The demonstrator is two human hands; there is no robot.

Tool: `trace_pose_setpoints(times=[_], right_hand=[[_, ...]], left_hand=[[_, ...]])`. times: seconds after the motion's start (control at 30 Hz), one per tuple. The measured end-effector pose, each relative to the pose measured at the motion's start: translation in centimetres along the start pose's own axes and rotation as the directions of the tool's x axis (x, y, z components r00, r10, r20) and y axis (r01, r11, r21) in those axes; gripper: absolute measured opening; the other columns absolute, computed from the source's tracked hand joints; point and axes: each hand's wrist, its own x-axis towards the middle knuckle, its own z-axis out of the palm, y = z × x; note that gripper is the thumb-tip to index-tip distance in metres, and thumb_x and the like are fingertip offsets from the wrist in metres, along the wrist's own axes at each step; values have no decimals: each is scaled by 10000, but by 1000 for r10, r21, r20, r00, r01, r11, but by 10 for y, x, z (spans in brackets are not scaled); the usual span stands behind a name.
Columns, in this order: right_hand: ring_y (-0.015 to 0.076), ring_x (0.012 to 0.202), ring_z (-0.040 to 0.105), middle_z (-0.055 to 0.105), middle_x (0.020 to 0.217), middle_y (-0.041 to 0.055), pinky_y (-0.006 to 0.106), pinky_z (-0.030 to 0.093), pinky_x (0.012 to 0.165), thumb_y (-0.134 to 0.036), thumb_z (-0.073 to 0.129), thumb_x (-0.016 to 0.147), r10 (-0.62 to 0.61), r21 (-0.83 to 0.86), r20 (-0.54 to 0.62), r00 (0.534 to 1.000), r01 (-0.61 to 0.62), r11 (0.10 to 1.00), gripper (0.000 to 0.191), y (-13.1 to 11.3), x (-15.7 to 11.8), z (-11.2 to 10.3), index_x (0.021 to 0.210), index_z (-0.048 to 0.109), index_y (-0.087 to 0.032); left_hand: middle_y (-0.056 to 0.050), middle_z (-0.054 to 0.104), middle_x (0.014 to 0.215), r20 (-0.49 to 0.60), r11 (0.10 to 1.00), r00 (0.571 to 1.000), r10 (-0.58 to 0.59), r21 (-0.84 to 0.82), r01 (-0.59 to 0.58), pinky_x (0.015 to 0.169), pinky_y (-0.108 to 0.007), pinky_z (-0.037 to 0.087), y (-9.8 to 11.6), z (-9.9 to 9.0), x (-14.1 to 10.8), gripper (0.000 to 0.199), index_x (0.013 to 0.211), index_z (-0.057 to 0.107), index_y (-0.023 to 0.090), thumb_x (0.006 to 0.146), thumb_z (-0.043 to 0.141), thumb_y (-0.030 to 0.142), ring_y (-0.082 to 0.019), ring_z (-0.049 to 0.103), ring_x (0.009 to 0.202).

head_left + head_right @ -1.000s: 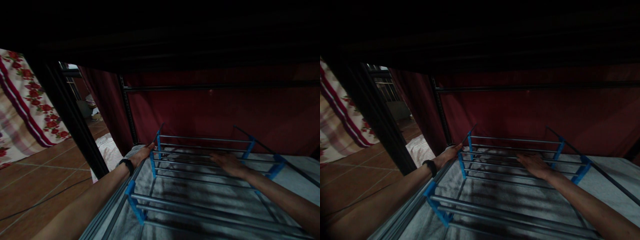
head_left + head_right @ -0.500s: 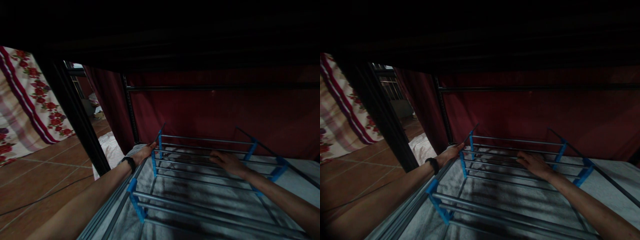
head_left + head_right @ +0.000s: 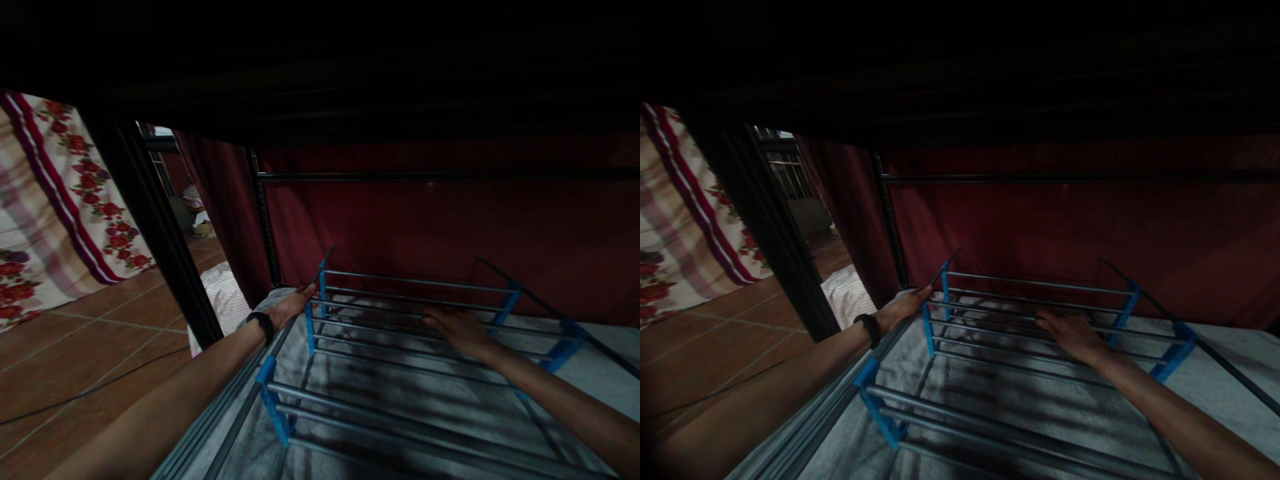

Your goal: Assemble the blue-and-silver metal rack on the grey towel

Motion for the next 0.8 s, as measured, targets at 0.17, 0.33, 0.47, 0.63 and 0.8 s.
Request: trace_pose_setpoints(times=[0.17, 0.33, 0.47, 0.63, 0.8], right_hand=[[361, 1101, 806, 858, 1154, 59, 507, 608, 987, -583, 280, 1088, -4, -24, 6, 1000, 5, 1000, 575, -3, 1, -2, 1309, 755, -344], [365, 1107, 804, 851, 1174, 73, 529, 599, 1008, -563, 265, 1098, 6, -66, 26, 1000, -4, 998, 569, -9, 0, -5, 1274, 753, -330], [337, 1204, 780, 813, 1312, 86, 493, 596, 1049, -572, 299, 1114, -37, -43, 9, 999, 37, 998, 537, -11, -3, -5, 1329, 711, -303], [327, 1280, 747, 753, 1430, 130, 479, 595, 1070, -482, 338, 1125, -93, -103, -36, 995, 89, 991, 487, -11, 0, 5, 1362, 696, -251], [290, 1282, 748, 770, 1408, 113, 440, 581, 1097, -406, 330, 1134, -115, -130, -37, 993, 110, 985, 472, -9, 5, 13, 1356, 719, -257]], left_hand=[[-32, 737, 714, 50, 998, 998, -47, -46, 50, 683, -318, 571, 1, 0, -2, 313, 909, 700, 204, 1052, 631, 474, -219, 675, 715], [-36, 731, 689, 52, 997, 997, -60, -50, 63, 672, -330, 573, 2, 2, -5, 363, 906, 713, 213, 1029, 654, 549, -235, 675, 722], [-43, 737, 705, 59, 997, 997, -48, -57, 52, 692, -333, 576, 0, 0, -3, 381, 907, 711, 206, 1012, 675, 571, -227, 667, 721], [-80, 796, 818, 89, 998, 996, -29, -56, 34, 761, -352, 586, -5, -5, 4, 417, 939, 744, 202, 953, 727, 618, -255, 724, 813], [-113, 834, 927, 115, 999, 993, -20, -46, 26, 881, -418, 610, -8, -8, 8, 498, 1039, 783, 217, 868, 784, 685, -324, 772, 962]])
